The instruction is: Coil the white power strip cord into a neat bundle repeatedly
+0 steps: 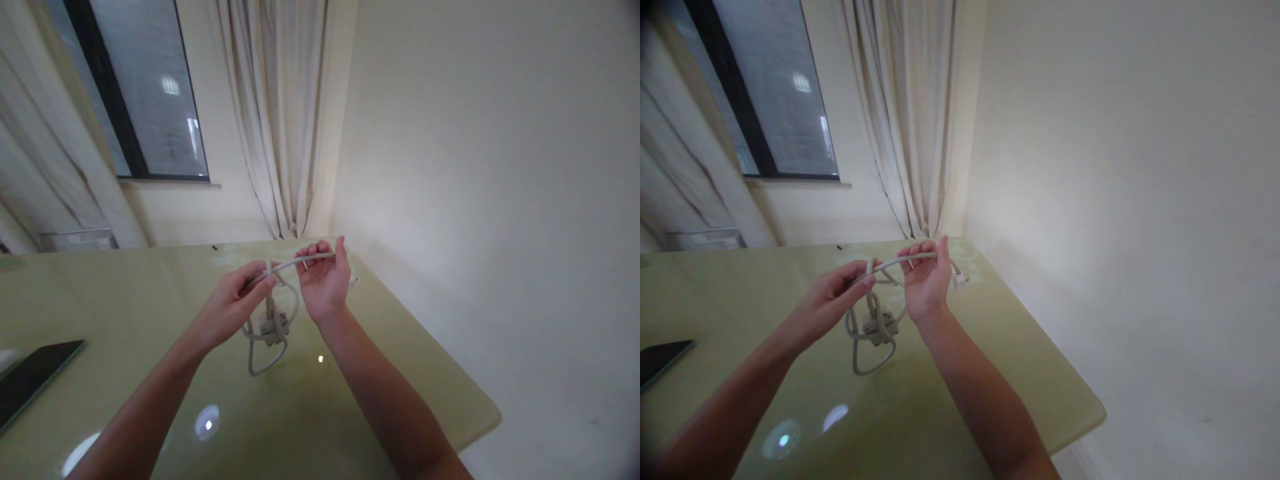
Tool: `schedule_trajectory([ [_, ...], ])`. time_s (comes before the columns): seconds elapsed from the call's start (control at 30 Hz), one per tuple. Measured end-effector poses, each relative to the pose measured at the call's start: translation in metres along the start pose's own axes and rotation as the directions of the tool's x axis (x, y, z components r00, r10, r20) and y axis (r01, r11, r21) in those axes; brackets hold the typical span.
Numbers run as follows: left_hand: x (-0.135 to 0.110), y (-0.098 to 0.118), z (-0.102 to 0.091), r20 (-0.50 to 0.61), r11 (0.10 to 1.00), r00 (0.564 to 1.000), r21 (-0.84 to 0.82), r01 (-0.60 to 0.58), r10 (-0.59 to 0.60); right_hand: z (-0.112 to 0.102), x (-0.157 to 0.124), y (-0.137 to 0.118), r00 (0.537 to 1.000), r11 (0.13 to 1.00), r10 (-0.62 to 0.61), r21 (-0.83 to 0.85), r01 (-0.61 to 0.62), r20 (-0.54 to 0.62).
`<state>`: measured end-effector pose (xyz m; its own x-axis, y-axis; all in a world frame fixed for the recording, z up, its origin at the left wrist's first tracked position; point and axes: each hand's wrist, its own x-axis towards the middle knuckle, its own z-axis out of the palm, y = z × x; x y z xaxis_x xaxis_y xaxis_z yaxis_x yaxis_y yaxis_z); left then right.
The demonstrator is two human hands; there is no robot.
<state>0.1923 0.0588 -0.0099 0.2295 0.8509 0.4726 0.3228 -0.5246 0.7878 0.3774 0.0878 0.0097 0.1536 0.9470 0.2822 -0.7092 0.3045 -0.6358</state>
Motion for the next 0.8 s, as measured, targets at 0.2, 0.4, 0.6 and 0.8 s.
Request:
schedule_trajectory([
  [0.2, 0.002, -0.003, -0.008, -0.114, 0.998, 0.993, 0.062, -0.002, 0.01, -0.008, 0.01, -0.013, 0.972, 0.956, -0.204, -0.19, 0.224, 0.121],
  [0.4, -0.003, 0.017, 0.006, -0.028, 0.986, 0.996, 0.147, -0.075, 0.08, -0.003, -0.005, 0.031, 0.948, 0.897, 0.014, -0.424, 0.128, 0.317],
  [0.6, 0.001, -0.006, 0.001, -0.203, 0.988, 0.975, -0.145, 0.061, -0.09, 0.004, -0.009, 0.042, 0.996, 0.986, 0.093, -0.143, -0.089, 0.018],
  [0.8, -0.001, -0.006, -0.008, -0.266, 0.998, 0.963, -0.058, 0.027, -0.042, 0.0, -0.005, 0.014, 0.982, 0.944, -0.085, -0.301, 0.134, 0.171],
])
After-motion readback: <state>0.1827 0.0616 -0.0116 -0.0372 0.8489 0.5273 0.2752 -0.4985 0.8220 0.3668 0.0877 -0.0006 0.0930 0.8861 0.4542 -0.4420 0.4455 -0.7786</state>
